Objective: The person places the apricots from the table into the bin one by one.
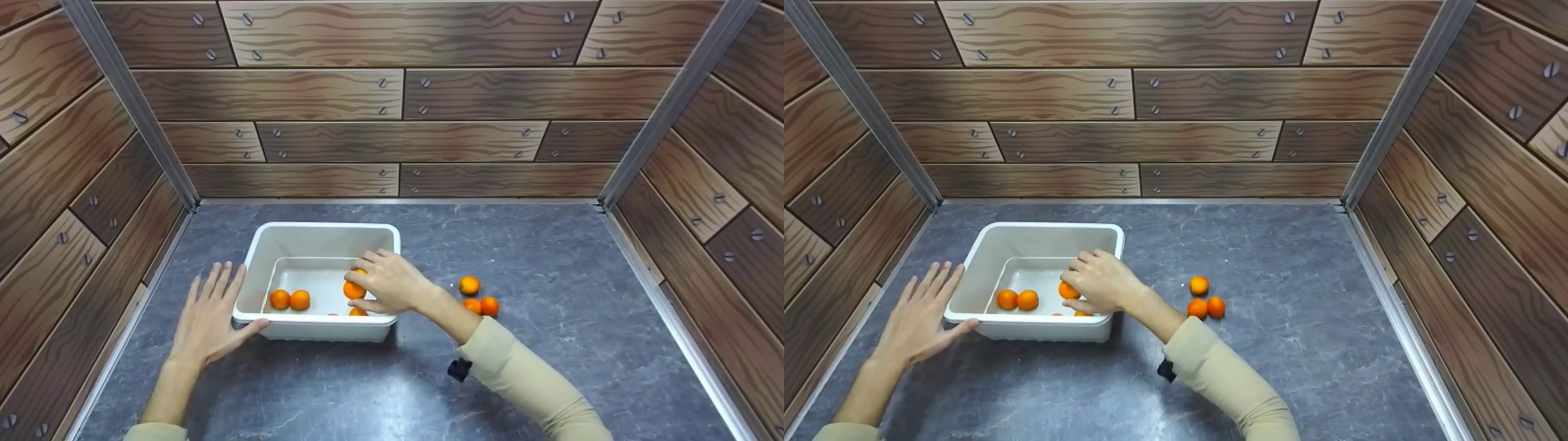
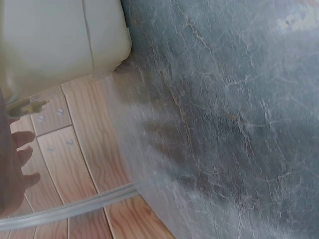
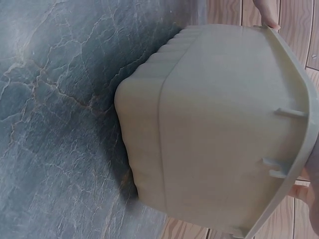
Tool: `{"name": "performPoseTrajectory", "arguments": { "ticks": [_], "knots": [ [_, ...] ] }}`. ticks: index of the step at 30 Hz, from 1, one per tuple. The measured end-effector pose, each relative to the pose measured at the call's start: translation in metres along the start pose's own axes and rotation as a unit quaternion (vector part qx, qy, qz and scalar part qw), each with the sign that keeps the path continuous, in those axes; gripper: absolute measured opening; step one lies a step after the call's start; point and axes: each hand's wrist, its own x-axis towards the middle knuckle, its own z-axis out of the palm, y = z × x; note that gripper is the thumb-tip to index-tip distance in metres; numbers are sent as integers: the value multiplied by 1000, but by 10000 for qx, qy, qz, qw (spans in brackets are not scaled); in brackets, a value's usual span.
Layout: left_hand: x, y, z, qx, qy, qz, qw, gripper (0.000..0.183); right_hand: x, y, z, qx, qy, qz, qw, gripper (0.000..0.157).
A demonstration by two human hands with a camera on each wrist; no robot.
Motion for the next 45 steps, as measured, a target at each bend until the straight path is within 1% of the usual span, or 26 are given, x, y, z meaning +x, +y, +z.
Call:
{"name": "performPoseTrajectory", "arguments": {
  "ticks": [11,19,24,30,38,45],
  "knots": [
    [1,1,1,-53,-121,-54,9999,111,-1,1,1,219,-258,141,9993,48],
    [1,0,0,-1,-105,-36,9999,111,-2,3,2,313,-130,84,9994,47],
    [1,1,-1,-29,-126,-33,9999,111,-4,6,1,417,-90,88,9991,51],
    [2,0,-1,-25,-98,-40,9999,111,-8,14,-2,448,145,49,9989,57],
    [1,0,0,-41,-14,-27,10000,110,-22,24,-3,573,376,99,9976,64],
    [2,0,-2,12,-138,-52,9999,110,-40,34,-7,522,431,197,9975,67]
  ]
}}
